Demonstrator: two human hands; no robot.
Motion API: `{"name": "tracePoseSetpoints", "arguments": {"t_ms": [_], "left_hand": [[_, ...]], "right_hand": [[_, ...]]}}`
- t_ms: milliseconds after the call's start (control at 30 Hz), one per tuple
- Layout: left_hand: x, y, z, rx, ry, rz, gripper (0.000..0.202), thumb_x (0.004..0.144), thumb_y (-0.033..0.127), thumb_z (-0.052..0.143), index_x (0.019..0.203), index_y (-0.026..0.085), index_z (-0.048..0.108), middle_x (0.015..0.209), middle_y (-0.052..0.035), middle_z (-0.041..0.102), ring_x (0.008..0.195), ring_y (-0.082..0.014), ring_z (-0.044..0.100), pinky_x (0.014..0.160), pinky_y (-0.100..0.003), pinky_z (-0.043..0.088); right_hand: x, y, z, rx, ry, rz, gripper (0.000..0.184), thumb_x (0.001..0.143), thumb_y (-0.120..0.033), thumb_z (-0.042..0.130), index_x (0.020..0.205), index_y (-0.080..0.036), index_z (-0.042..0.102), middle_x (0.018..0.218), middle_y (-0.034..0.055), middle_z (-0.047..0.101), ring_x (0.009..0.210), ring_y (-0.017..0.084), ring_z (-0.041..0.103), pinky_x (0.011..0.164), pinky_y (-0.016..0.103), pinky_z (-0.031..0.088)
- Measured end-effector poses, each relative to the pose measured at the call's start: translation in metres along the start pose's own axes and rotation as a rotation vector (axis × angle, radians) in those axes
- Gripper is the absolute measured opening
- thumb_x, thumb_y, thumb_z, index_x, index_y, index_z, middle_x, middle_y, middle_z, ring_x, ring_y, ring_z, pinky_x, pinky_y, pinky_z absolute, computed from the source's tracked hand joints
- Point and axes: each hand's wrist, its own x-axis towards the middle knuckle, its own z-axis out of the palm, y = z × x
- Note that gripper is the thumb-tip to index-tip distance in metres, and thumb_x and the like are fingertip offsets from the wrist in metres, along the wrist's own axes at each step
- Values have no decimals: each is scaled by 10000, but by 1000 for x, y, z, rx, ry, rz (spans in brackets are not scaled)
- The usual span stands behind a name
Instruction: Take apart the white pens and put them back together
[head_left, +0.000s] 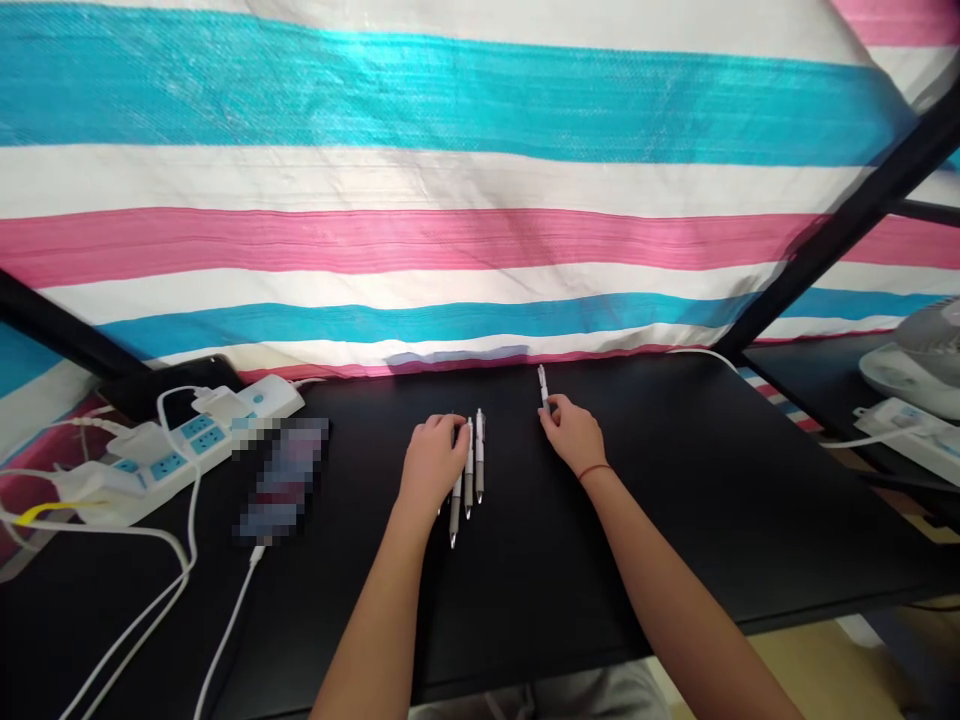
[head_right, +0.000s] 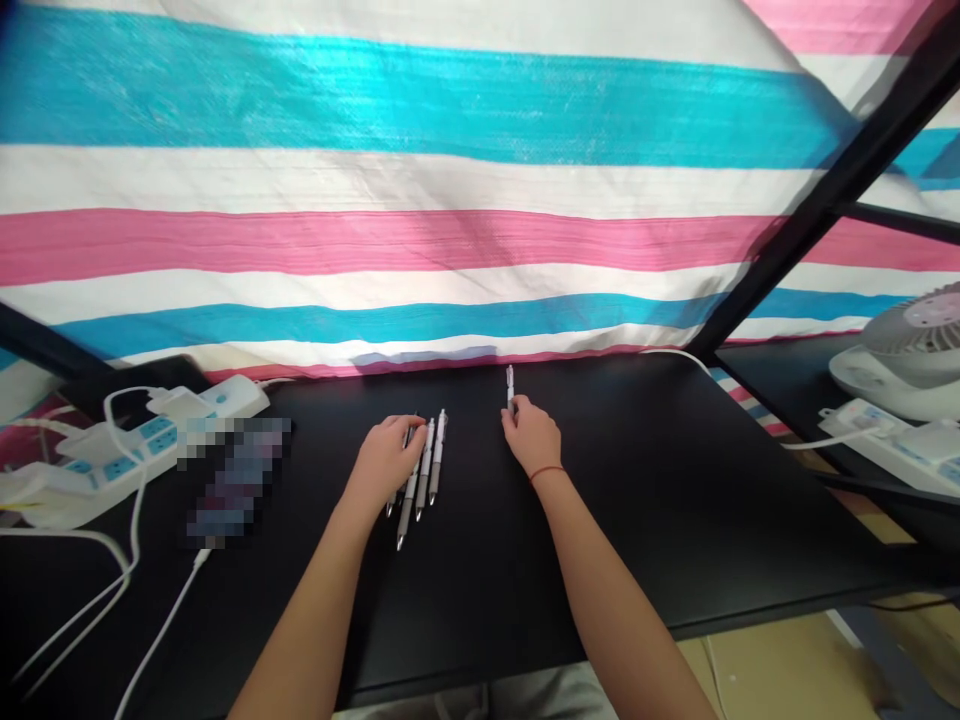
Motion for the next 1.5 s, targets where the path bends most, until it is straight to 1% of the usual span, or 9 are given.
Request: {"name": "tracePoseSetpoints", "arguments": {"t_ms": [200, 467, 600, 867, 1067, 1200, 1333, 1400, 1500], "left_hand": [[-1, -12, 2, 107, 9, -69, 270, 818, 328, 511, 999, 204, 669, 1068, -103, 596, 964, -279, 545, 880, -400, 422], [3, -18, 6, 22, -20, 24, 254, 822, 236, 492, 999, 176, 664, 1056, -99, 593, 953, -244, 571, 890, -376, 444], [5, -19, 1, -46, -47, 21, 271, 830, 207, 461, 1007, 180, 664, 1059, -88, 585, 919, -216, 596, 879, -350, 460], [4, -27, -3, 13, -87, 2, 312, 833, 275, 487, 1096, 222, 647, 1071, -92, 562, 955, -229, 584, 915, -382, 433], [4, -30, -6, 37, -169, -113, 372, 843, 326, 477, 1170, 188, 590, 1134, -107, 551, 868, -211, 614, 809, -335, 477], [4, -24, -7, 78, -108, -87, 407, 844, 281, 478, 1237, 197, 539, 1074, -97, 585, 893, -224, 598, 798, -334, 471], [-1, -7, 0, 131, 38, 78, 353, 869, 314, 460, 1190, 236, 583, 1098, -86, 572, 986, -243, 526, 885, -363, 423], [-4, 2, 6, 157, 5, 126, 324, 853, 380, 497, 1130, 259, 616, 1132, -73, 568, 1046, -260, 486, 866, -372, 425], [-10, 14, 16, 242, -29, 113, 385, 786, 428, 592, 1128, 251, 600, 1161, -82, 561, 1106, -301, 430, 848, -417, 409]], "right_hand": [[3, -4, 1, -69, -13, -70, 251, 883, -345, 451, 1052, -244, 607, 855, 55, 657, 727, 204, 602, 561, 267, 340], [5, -7, 3, -139, -23, -62, 285, 860, -321, 467, 1105, -258, 599, 892, 33, 650, 748, 188, 597, 560, 261, 336], [5, -7, 1, -77, -25, -38, 301, 854, -332, 481, 1129, -259, 579, 840, 20, 652, 723, 182, 591, 552, 256, 320], [-2, -5, -2, 91, 9, -46, 297, 840, -306, 495, 1123, -240, 554, 715, -10, 621, 686, 165, 583, 565, 242, 333], [-6, -8, 1, 166, 17, -115, 243, 825, -283, 496, 1051, -245, 578, 703, -14, 614, 659, 160, 575, 581, 246, 360], [-8, -8, 4, 200, 2, -146, 228, 820, -277, 492, 1021, -234, 590, 678, -13, 603, 639, 163, 571, 592, 252, 382], [-12, -12, 5, 233, 18, -201, 208, 824, -257, 479, 986, -218, 603, 662, -6, 596, 642, 168, 571, 617, 257, 403], [-16, -16, 6, 246, 10, -248, 194, 829, -250, 476, 961, -215, 613, 680, 1, 604, 645, 165, 570, 627, 255, 409], [-22, -25, 8, 246, -44, -332, 177, 837, -236, 474, 921, -220, 628, 695, 2, 618, 638, 156, 564, 638, 250, 410]]}}
